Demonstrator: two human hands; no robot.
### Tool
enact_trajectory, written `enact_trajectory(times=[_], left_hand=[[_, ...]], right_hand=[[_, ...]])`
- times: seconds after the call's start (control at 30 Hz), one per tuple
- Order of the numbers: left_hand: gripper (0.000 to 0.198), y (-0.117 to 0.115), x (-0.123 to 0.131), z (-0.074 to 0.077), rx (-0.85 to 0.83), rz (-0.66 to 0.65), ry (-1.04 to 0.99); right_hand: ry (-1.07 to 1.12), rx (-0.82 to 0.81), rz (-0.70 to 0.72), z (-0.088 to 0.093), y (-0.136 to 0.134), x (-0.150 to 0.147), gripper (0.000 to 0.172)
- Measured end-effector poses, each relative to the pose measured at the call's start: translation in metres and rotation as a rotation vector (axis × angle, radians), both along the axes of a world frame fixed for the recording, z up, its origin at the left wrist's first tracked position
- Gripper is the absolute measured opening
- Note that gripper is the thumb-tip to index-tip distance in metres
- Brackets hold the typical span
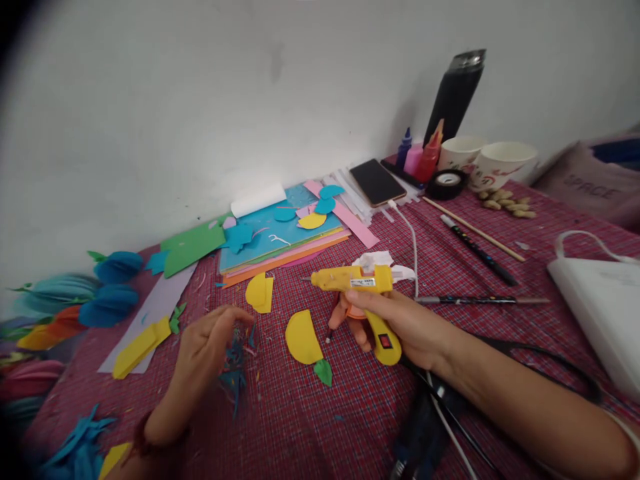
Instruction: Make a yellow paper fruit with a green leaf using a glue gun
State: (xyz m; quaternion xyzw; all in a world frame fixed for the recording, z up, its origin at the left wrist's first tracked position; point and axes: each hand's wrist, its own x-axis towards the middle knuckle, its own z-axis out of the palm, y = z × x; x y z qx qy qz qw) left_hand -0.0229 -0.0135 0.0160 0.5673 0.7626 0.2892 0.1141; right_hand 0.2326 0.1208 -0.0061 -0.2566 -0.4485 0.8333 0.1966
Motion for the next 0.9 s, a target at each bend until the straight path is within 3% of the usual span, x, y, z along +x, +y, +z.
enact_trajectory(times=[0.1,0.17,0.3,0.37,0.53,0.73,0.8,0.9], left_hand=[[0.03,0.006,-0.021,-0.01,0.058,0.098,-0.01],[0.017,0.011,-0.029,-0.025,0.116,0.064,0.041],[0.051,0.021,-0.029,-0.051,0.093,-0.054,0.219],[0.054,0.025,-0.026,-0.056,0.068,-0.071,0.271],[0.043,0.03,-0.021,-0.05,0.011,-0.013,0.372],[0.02,0.037,-0.018,-0.035,-0.175,-0.14,0.66],[0.017,0.041,-0.023,-0.034,-0.123,-0.144,0.599],[0.01,0.042,-0.032,-0.033,0.177,-0.058,0.435]], right_hand=[[-0.026,0.049,0.003,-0.001,-0.002,0.001,0.032],[-0.059,0.07,0.005,-0.001,-0.002,0.001,0.032],[-0.122,0.093,0.027,0.001,-0.003,0.002,0.033],[-0.135,0.107,0.043,0.001,-0.003,0.003,0.034],[-0.163,0.168,0.123,-0.001,-0.003,0.004,0.04],[-0.21,0.298,0.129,-0.007,-0.003,0.008,0.041],[-0.286,0.42,0.108,-0.007,-0.003,0.01,0.036],[-0.358,0.636,0.118,0.002,-0.002,0.01,0.028]])
